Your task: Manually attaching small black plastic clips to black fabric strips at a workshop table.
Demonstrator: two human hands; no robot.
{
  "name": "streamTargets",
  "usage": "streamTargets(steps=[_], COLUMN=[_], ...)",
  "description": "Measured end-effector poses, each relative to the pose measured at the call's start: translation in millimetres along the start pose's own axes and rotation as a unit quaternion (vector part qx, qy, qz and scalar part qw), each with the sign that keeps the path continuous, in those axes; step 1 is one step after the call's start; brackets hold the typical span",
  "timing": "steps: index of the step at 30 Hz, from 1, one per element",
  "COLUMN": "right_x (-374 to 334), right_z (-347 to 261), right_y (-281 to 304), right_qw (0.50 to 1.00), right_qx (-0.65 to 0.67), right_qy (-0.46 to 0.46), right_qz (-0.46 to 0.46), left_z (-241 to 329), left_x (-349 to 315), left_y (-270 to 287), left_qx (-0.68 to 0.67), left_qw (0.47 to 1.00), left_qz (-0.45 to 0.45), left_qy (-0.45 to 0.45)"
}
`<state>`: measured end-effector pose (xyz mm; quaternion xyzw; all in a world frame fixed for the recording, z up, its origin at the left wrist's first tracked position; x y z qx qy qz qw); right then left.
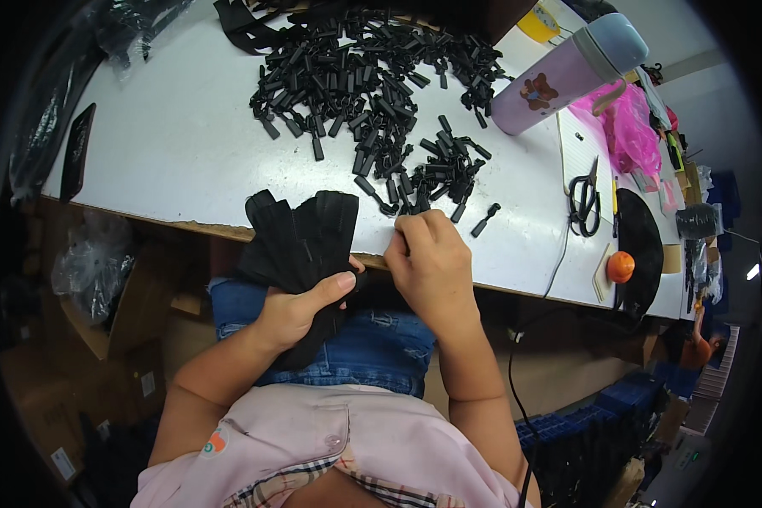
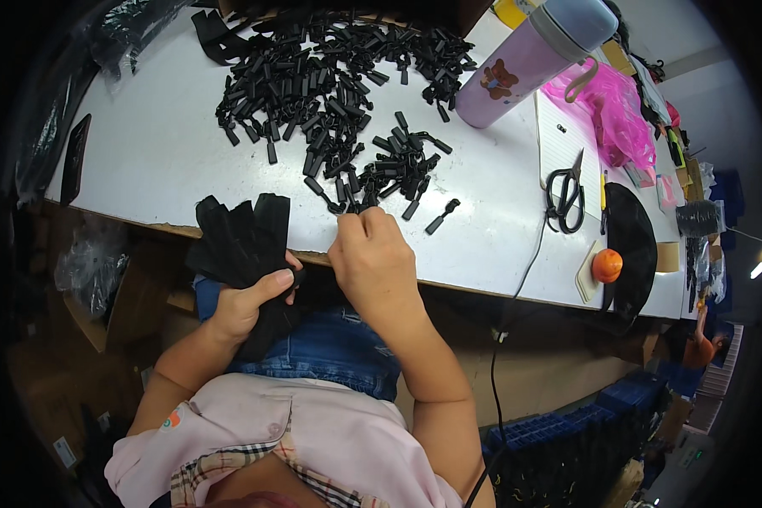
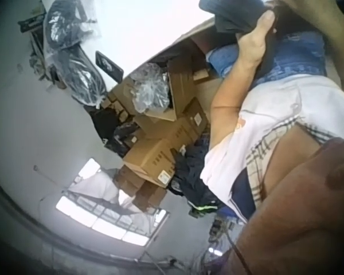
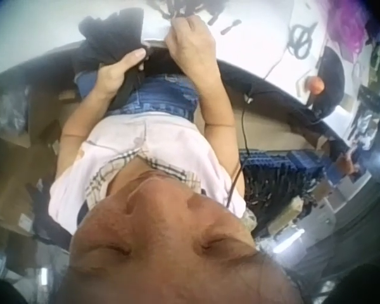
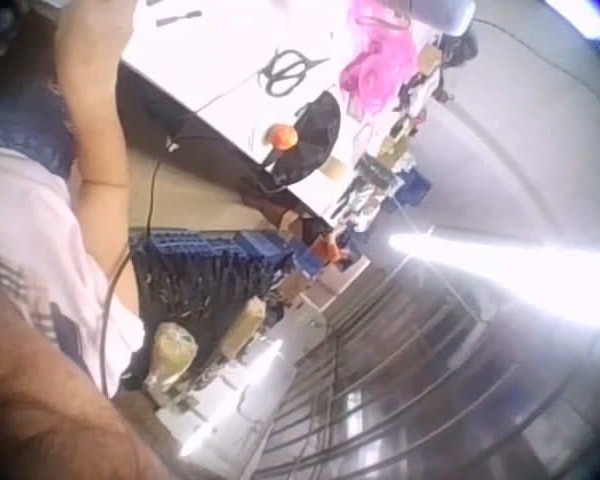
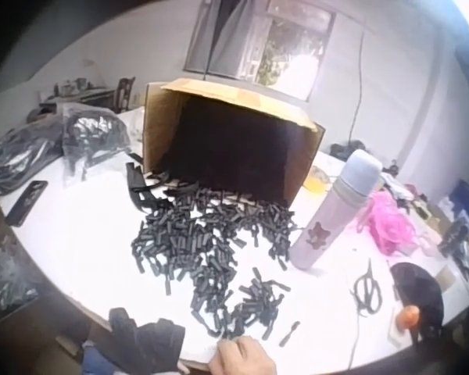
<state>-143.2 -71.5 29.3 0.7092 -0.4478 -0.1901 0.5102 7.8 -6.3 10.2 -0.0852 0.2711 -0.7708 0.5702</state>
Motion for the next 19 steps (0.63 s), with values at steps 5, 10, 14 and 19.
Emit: streamTargets(steps=[5,10,14,19], right_x=[-7,-24,-24,-24], right_z=[10,-11,-9,-7], right_y=[3,3,7,8], right_qw=[0.947,0.877,0.879,0.939], right_qx=[0.317,0.479,0.474,0.315], right_qy=[-0.035,0.018,0.038,0.134], right_qz=[0.037,-0.048,-0.044,-0.026], left_z=[-2,0,1,-19], left_x=[1,3,3,2], left_y=[0,-9,-9,5], left_qx=[0.037,0.099,0.115,0.211], left_qw=[0.999,0.991,0.99,0.974], left_qz=[0.001,0.015,-0.05,-0.076], left_qy=[-0.019,-0.086,-0.056,0.01])
Point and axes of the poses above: each hand's wrist, its own x-axis towards the middle knuckle, its own y-axis out of the back of the hand, z = x × y, the point moved 1 cm from there along x, towards the middle knuckle, and after that the axes turned 14 degrees about -z, right-handed, at the moved point
